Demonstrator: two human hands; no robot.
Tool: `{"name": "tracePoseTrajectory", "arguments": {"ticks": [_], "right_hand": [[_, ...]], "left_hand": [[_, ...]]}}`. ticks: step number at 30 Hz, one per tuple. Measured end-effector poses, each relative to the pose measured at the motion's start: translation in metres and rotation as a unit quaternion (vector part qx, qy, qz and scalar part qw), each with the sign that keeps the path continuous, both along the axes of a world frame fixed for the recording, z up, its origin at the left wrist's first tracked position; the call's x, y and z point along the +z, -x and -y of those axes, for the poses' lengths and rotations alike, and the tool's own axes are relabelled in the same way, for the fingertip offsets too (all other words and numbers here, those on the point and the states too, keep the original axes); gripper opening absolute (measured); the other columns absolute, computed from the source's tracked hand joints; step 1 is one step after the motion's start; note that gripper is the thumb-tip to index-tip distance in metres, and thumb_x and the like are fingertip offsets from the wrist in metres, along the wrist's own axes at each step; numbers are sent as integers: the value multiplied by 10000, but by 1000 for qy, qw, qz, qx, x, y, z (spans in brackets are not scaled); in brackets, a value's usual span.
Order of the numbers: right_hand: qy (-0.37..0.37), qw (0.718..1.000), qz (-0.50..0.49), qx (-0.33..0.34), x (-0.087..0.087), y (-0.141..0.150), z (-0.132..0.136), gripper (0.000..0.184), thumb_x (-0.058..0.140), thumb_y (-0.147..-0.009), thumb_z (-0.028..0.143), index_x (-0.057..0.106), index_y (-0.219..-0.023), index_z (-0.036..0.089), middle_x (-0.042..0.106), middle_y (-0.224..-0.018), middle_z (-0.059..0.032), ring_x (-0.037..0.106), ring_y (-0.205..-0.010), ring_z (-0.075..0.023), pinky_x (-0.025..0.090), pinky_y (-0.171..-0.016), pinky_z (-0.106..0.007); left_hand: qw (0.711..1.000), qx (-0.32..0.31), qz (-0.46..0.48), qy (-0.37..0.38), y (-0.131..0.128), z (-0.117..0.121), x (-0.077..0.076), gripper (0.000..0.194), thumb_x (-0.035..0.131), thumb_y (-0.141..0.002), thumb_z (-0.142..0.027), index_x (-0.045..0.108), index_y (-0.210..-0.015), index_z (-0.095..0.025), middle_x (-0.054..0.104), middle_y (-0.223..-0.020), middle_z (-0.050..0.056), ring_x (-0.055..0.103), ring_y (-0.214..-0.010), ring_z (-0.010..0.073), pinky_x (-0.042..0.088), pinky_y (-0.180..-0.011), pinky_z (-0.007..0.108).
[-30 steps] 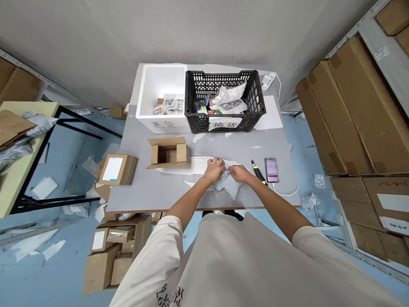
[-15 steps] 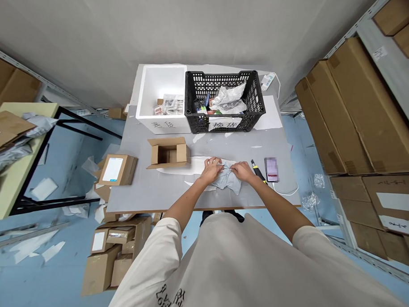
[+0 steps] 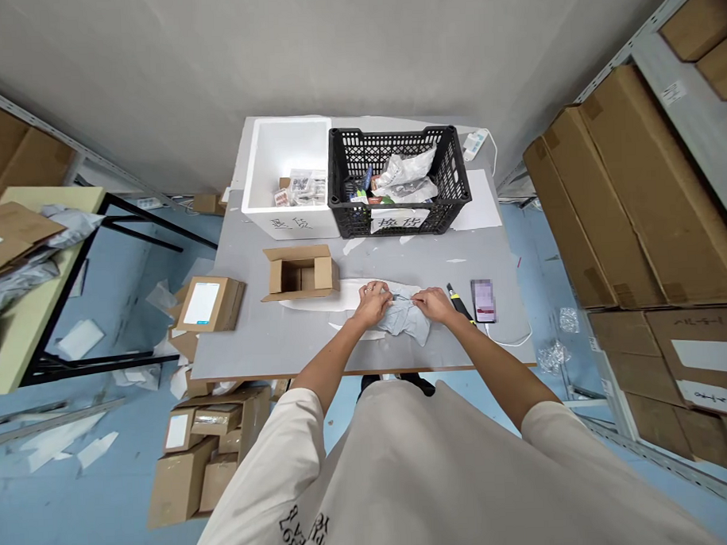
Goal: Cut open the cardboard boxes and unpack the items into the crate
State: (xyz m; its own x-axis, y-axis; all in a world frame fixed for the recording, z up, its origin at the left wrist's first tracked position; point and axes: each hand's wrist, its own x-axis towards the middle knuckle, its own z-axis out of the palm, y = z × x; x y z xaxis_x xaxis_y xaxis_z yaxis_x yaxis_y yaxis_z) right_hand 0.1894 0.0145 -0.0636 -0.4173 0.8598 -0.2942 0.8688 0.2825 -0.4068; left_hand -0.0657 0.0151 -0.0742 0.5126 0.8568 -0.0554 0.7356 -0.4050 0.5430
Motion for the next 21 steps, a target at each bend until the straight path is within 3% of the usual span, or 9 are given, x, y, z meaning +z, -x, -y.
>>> {"name": "tracePoseTrajectory", "arguments": {"ticks": [7,12,15,17,21], "right_hand": [[7,998,-55,-23,-8,1,0,262,545,-974,255,782,-1085,275,774,-1130,-28,676,-1001,-216,426,-960,-317],[20,999,-40,-19,-8,3,-1,293,515,-971,204,765,-1114,255,769,-1124,-30,677,-1030,-210,437,-930,-290],[17,1000,-19,-13,-4,4,-1,311,496,-981,202,757,-1141,257,761,-1146,-35,669,-1058,-215,423,-960,-297],[15,1000,-16,-9,1,7,-1,319,485,-991,212,747,-1168,255,754,-1163,-40,660,-1080,-215,416,-971,-297],[8,1000,3,-12,12,15,3,333,483,-996,239,730,-1217,262,751,-1157,-48,648,-1090,-222,410,-961,-309]], "left_hand": [[996,65,13,59,1,1,-7,172,538,-962,-299,694,-1025,-265,551,-1288,74,420,-1251,288,355,-1018,478],[995,94,22,12,-4,2,10,294,467,-985,-257,659,-1206,-281,520,-1394,87,452,-1281,290,389,-1029,474],[999,31,32,-23,-16,4,20,354,439,-985,-200,605,-1290,-270,547,-1387,94,528,-1222,263,422,-1012,423],[999,-42,30,7,-29,6,21,345,478,-978,-209,580,-1305,-253,607,-1308,90,585,-1150,243,457,-967,376],[998,3,-36,51,-49,10,12,242,539,-956,-220,636,-1177,-204,689,-1104,100,638,-1009,260,474,-898,382]]}}
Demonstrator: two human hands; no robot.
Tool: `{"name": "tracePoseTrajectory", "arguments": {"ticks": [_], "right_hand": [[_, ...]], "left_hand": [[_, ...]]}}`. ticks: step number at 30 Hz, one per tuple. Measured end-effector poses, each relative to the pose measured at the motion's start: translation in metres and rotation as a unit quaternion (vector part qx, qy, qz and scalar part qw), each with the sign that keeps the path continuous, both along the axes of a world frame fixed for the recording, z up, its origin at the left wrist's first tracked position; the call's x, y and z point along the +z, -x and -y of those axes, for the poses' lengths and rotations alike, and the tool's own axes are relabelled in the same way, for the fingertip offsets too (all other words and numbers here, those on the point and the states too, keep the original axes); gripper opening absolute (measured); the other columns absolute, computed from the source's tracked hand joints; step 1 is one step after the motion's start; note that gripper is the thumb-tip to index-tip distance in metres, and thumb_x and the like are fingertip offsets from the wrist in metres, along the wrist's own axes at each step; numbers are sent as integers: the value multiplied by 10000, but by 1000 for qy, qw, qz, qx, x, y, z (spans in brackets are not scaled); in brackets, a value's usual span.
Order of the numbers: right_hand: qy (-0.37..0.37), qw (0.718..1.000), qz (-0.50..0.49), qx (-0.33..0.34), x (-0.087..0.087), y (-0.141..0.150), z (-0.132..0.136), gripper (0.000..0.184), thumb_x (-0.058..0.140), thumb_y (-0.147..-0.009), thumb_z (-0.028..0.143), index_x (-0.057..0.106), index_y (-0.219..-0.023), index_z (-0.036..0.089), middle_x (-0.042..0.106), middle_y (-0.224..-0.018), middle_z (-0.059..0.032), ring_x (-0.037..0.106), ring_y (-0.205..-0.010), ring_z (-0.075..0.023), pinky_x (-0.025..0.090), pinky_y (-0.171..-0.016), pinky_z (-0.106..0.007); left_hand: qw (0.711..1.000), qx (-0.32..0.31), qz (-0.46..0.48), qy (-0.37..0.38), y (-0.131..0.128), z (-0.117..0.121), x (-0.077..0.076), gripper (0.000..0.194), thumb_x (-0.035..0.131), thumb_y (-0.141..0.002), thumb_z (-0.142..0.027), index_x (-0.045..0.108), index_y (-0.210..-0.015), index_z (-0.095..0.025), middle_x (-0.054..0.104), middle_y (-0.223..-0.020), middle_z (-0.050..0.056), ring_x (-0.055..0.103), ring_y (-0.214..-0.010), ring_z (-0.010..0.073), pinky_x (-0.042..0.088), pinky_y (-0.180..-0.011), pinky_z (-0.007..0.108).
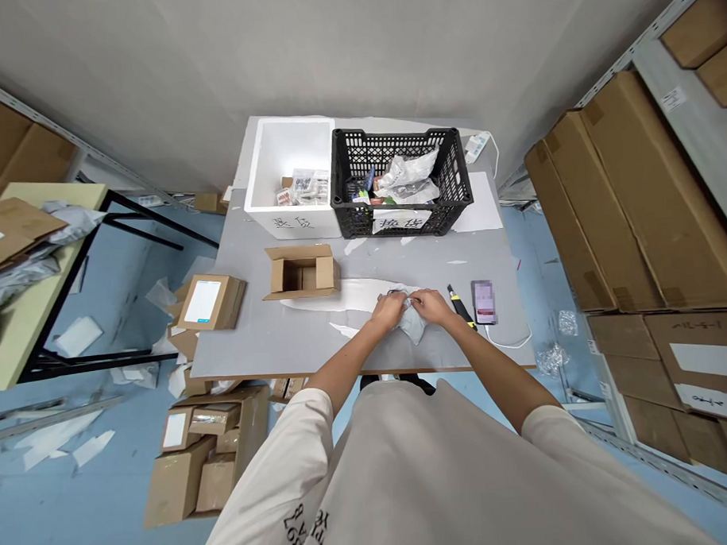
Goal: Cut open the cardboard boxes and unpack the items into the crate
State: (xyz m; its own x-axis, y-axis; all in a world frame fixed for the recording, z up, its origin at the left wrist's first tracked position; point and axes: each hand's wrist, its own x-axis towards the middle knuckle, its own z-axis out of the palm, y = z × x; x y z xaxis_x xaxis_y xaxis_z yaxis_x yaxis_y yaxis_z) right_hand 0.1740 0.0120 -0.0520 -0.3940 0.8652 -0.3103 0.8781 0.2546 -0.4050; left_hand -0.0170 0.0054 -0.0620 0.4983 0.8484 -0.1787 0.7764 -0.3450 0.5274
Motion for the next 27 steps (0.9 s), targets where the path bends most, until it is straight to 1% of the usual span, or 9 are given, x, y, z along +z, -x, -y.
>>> {"name": "tracePoseTrajectory", "arguments": {"ticks": [2,4,9,13,17,20,22,25,27], "right_hand": [[-5,1000,19,0,4,3,2,339,480,-997,246,738,-1215,277,755,-1136,-51,644,-1079,-230,403,-960,-322],[-9,999,32,4,7,4,3,350,470,-1000,249,747,-1210,287,760,-1115,-56,638,-1070,-236,396,-957,-332],[-10,1000,23,3,7,5,4,370,446,-1014,258,747,-1228,283,767,-1120,-56,633,-1046,-228,399,-935,-316],[-11,1000,0,-6,4,6,7,364,439,-1016,248,753,-1195,291,771,-1120,-28,641,-1029,-217,417,-896,-287],[-10,1000,-21,-19,1,8,9,360,426,-1024,250,761,-1151,286,773,-1116,-23,649,-1034,-212,434,-888,-272],[-8,999,-34,-33,-1,9,9,354,434,-1016,250,758,-1153,282,764,-1165,-19,652,-1053,-216,440,-915,-278],[-11,998,-43,-45,-3,10,11,351,435,-1007,247,764,-1128,275,771,-1135,-21,656,-1047,-221,444,-912,-282],[11,996,-59,-72,-4,9,15,344,440,-983,238,764,-1096,253,780,-1024,-27,671,-968,-211,460,-843,-268],[43,995,-61,-72,-1,8,17,327,457,-960,236,760,-1085,245,772,-990,-23,669,-908,-197,464,-797,-254]], "left_hand": [[1000,0,8,-3,-1,0,-4,194,513,-972,-228,679,-1068,-195,698,-1048,97,637,-996,256,465,-904,383],[999,-7,35,-4,3,-1,-5,227,476,-989,-233,698,-1007,-191,700,-1014,88,633,-975,243,461,-901,376],[994,-19,106,2,17,-5,-5,261,449,-1004,-247,704,-1009,-189,707,-999,83,621,-987,224,456,-917,367],[989,7,146,13,20,-1,-7,264,443,-1017,-271,697,-1015,-197,714,-1006,72,630,-998,214,465,-912,357],[985,43,166,22,20,3,-10,235,469,-1008,-263,693,-1005,-192,720,-1005,65,646,-977,199,479,-884,330],[983,61,170,22,19,4,-12,229,477,-1008,-265,694,-1008,-191,721,-1007,58,651,-975,193,486,-877,320],[984,58,168,14,20,5,-13,237,469,-1014,-262,695,-1029,-192,721,-1026,59,648,-996,194,485,-895,322],[990,22,140,-14,22,7,-13,259,444,-1024,-242,691,-1083,-193,708,-1075,75,627,-1050,207,473,-937,339],[994,-2,101,-34,23,10,-12,274,428,-1030,-241,689,-1099,-198,691,-1089,86,611,-1058,221,464,-948,360]]}}
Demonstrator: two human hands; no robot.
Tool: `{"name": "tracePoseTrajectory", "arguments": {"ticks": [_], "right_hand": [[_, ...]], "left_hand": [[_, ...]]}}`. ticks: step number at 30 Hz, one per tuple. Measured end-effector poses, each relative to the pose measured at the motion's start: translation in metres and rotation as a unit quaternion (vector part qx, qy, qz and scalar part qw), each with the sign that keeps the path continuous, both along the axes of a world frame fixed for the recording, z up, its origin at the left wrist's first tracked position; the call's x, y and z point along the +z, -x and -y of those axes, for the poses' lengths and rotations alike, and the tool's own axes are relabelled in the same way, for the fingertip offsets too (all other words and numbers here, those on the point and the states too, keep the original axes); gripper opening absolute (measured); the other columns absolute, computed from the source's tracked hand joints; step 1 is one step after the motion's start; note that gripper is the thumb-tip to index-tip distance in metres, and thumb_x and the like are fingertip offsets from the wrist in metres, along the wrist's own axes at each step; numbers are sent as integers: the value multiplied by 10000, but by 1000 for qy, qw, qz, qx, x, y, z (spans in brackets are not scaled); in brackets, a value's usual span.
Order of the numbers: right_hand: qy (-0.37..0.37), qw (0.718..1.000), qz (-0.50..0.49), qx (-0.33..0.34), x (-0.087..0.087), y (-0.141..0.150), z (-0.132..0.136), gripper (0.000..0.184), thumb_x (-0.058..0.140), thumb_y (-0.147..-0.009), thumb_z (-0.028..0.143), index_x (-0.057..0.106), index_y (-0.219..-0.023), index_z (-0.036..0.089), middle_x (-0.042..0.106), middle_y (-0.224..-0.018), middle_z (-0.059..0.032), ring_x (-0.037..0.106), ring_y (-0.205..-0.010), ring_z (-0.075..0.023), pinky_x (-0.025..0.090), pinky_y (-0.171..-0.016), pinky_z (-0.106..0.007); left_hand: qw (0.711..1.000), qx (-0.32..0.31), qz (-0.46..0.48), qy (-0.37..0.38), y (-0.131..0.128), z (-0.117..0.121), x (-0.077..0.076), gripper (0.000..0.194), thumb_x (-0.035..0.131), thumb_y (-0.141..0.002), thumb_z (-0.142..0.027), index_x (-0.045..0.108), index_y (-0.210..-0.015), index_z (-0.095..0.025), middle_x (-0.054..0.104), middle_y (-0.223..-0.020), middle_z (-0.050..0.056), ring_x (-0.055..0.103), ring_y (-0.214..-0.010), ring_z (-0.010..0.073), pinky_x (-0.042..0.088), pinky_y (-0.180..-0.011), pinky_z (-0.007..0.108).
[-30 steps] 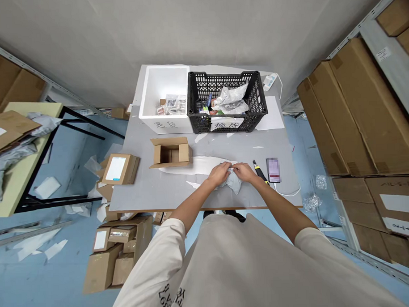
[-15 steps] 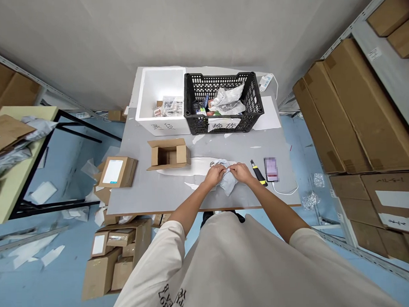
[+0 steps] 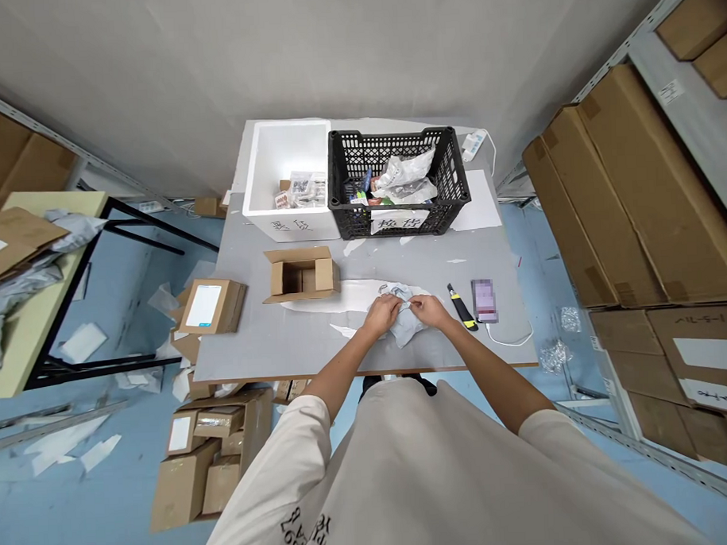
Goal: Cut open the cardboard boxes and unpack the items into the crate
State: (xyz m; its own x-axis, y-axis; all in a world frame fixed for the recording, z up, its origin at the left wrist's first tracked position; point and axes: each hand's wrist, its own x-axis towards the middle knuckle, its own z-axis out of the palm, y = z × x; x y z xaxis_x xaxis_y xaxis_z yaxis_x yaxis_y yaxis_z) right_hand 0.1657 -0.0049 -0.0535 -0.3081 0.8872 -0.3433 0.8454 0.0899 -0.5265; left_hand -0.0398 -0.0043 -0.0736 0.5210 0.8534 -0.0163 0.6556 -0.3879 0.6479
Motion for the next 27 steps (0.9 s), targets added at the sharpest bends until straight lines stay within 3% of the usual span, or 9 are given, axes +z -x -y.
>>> {"name": "tracePoseTrajectory", "arguments": {"ticks": [3,5,8,10,12,16,21,24,27], "right_hand": [[11,999,20,29,12,1,-2,301,480,-946,261,755,-1066,241,744,-1034,-41,649,-918,-205,463,-810,-267],[-45,998,40,34,23,3,-7,329,510,-932,260,717,-1185,223,702,-1171,-86,619,-1042,-240,452,-893,-306],[-138,985,48,95,37,6,-18,554,575,-865,170,573,-1418,212,510,-1489,-137,465,-1311,-297,365,-1059,-395],[-140,974,56,167,39,6,-24,560,594,-842,126,602,-1391,237,424,-1570,-125,383,-1387,-319,304,-1106,-442],[-109,972,75,196,35,4,-27,391,595,-875,148,700,-1241,237,523,-1481,-131,432,-1341,-322,307,-1093,-449],[-50,988,109,98,17,0,-19,228,575,-941,238,753,-1084,237,709,-1179,-106,601,-1116,-275,411,-968,-368],[-33,996,72,-30,-1,2,-4,286,546,-936,230,748,-1134,272,735,-1217,-37,661,-1094,-238,482,-905,-310],[-33,998,29,-47,-4,3,2,338,510,-937,191,738,-1177,260,740,-1232,-28,664,-1141,-224,480,-968,-298],[-24,999,18,-18,-3,0,7,346,529,-951,239,702,-1250,263,755,-1194,-37,683,-1103,-234,491,-944,-302]], "left_hand": [[997,-26,-56,-35,-1,3,4,292,423,-1038,-285,699,-1072,-193,664,-1076,107,590,-1059,247,453,-958,401],[994,-59,-77,-57,-3,3,7,299,433,-1037,-303,708,-1049,-185,651,-1064,122,576,-1075,265,445,-970,430],[984,-129,-89,-85,-9,4,11,301,439,-1033,-286,717,-1025,-170,648,-1040,135,569,-1084,276,434,-989,455],[977,-168,-88,-97,-12,4,12,305,440,-1034,-284,719,-1005,-163,650,-1031,139,570,-1086,274,428,-1002,453],[974,-183,-85,-100,-13,6,12,312,446,-1035,-297,720,-968,-164,653,-1024,141,571,-1088,271,429,-1005,445],[979,-161,-84,-92,-9,9,10,323,436,-1040,-283,706,-901,-175,654,-1002,132,572,-1077,259,437,-1007,444],[984,-121,-97,-86,-6,12,8,285,412,-1039,-244,671,-935,-188,633,-1021,110,575,-1045,251,443,-980,419],[991,-29,-113,-60,-7,13,7,233,402,-1031,-221,622,-1092,-174,599,-1140,125,586,-965,250,457,-876,402],[991,38,-124,-31,-7,14,7,212,416,-1032,-237,600,-1117,-174,606,-1109,118,596,-956,261,439,-851,401]]}}
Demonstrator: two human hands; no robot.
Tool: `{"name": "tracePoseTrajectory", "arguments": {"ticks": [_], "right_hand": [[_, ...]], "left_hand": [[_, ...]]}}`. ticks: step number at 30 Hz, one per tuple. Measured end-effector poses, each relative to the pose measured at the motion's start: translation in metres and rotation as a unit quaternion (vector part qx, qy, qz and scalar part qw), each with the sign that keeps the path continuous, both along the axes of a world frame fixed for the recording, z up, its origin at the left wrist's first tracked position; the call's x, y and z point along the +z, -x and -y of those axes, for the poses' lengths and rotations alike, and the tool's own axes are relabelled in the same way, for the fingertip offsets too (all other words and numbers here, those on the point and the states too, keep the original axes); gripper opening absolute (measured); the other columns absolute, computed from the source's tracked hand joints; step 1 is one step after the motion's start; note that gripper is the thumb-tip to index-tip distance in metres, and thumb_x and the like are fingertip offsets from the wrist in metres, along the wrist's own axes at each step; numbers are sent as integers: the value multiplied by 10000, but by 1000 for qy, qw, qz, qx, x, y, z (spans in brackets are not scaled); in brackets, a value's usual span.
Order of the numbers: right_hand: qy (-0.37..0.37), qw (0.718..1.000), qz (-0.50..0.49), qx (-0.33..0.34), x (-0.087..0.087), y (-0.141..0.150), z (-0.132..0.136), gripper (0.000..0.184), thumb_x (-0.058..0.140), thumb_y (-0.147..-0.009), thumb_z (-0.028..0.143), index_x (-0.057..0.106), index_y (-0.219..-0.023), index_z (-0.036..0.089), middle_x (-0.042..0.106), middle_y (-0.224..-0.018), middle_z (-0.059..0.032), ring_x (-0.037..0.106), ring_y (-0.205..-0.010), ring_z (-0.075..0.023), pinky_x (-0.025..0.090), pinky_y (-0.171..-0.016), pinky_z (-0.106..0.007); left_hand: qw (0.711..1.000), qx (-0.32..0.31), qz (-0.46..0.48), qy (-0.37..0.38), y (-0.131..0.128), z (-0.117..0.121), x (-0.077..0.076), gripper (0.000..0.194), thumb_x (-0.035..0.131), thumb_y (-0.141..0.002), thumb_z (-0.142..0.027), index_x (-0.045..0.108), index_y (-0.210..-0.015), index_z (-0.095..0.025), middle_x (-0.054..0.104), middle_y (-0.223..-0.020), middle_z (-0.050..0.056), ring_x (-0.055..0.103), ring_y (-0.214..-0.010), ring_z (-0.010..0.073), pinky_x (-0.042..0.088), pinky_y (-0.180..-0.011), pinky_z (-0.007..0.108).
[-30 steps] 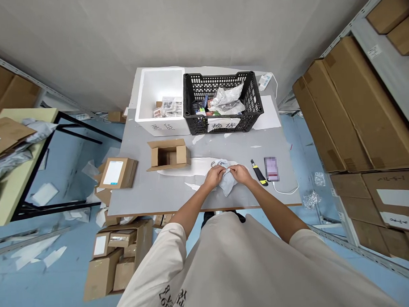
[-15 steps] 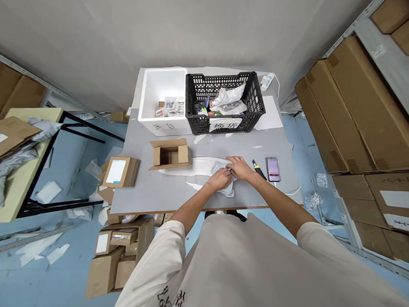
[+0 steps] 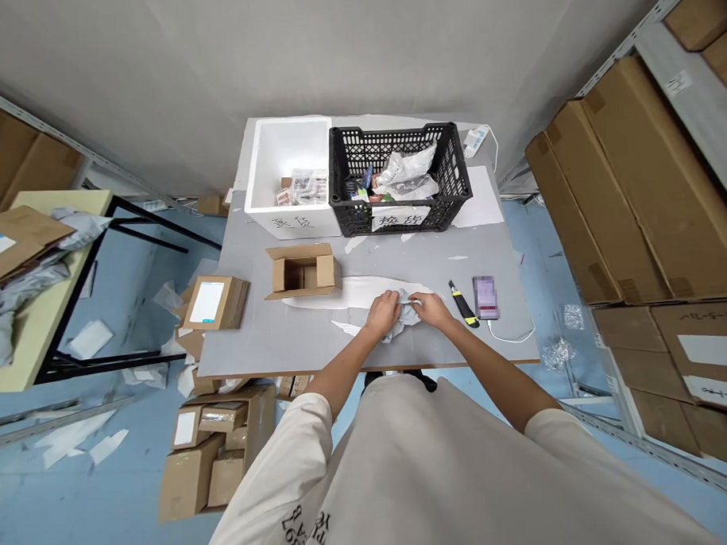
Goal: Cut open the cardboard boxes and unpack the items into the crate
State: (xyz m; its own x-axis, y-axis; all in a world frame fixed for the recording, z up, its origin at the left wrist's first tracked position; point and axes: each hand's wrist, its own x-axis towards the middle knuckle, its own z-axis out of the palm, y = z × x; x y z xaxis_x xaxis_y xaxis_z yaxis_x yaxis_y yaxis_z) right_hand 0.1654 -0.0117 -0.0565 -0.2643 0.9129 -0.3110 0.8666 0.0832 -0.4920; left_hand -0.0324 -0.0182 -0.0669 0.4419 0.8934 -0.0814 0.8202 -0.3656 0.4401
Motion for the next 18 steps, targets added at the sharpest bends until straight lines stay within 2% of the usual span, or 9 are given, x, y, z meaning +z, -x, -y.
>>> {"name": "tracePoseTrajectory", "arguments": {"ticks": [3,5,9,12,14,18], "right_hand": [[-3,1000,16,13,1,-4,3,341,550,-947,264,683,-1260,278,770,-1119,-40,700,-1016,-243,497,-876,-300],[-13,1000,20,-6,-1,-6,4,321,532,-941,240,703,-1210,284,774,-1085,-35,701,-990,-237,492,-856,-290],[-3,994,29,-104,-8,-12,5,318,479,-967,295,721,-1171,269,774,-982,-43,701,-911,-232,488,-781,-279],[15,985,34,-167,-12,-17,8,344,441,-984,315,710,-1186,242,765,-993,-62,692,-916,-234,485,-760,-282],[6,987,13,-160,-12,-19,10,353,440,-958,235,700,-1197,226,754,-1077,-69,678,-977,-227,485,-816,-288],[-71,994,-26,-82,-2,-10,12,433,466,-858,104,689,-1211,217,696,-1268,-63,596,-1156,-231,412,-1014,-334]], "left_hand": [[1000,-18,-18,-2,2,0,-1,232,405,-1042,-260,626,-1046,-188,636,-1044,115,599,-1002,278,400,-903,430],[999,-27,-25,-8,5,0,-1,242,402,-1039,-254,635,-1027,-191,652,-1037,124,592,-1020,288,378,-916,449],[999,-23,-27,-20,12,-1,2,216,422,-1020,-229,636,-1013,-199,666,-1038,132,574,-1041,296,351,-916,460],[999,0,-29,-20,16,-1,4,226,401,-1028,-233,625,-1024,-209,664,-1046,122,572,-1028,286,353,-903,447],[999,23,-24,-16,16,-1,6,235,379,-1042,-254,612,-1040,-217,659,-1063,107,574,-1014,272,364,-887,426],[999,41,-10,-8,12,-2,11,209,396,-1040,-277,596,-1021,-222,642,-1083,91,573,-1016,261,383,-870,395]]}}
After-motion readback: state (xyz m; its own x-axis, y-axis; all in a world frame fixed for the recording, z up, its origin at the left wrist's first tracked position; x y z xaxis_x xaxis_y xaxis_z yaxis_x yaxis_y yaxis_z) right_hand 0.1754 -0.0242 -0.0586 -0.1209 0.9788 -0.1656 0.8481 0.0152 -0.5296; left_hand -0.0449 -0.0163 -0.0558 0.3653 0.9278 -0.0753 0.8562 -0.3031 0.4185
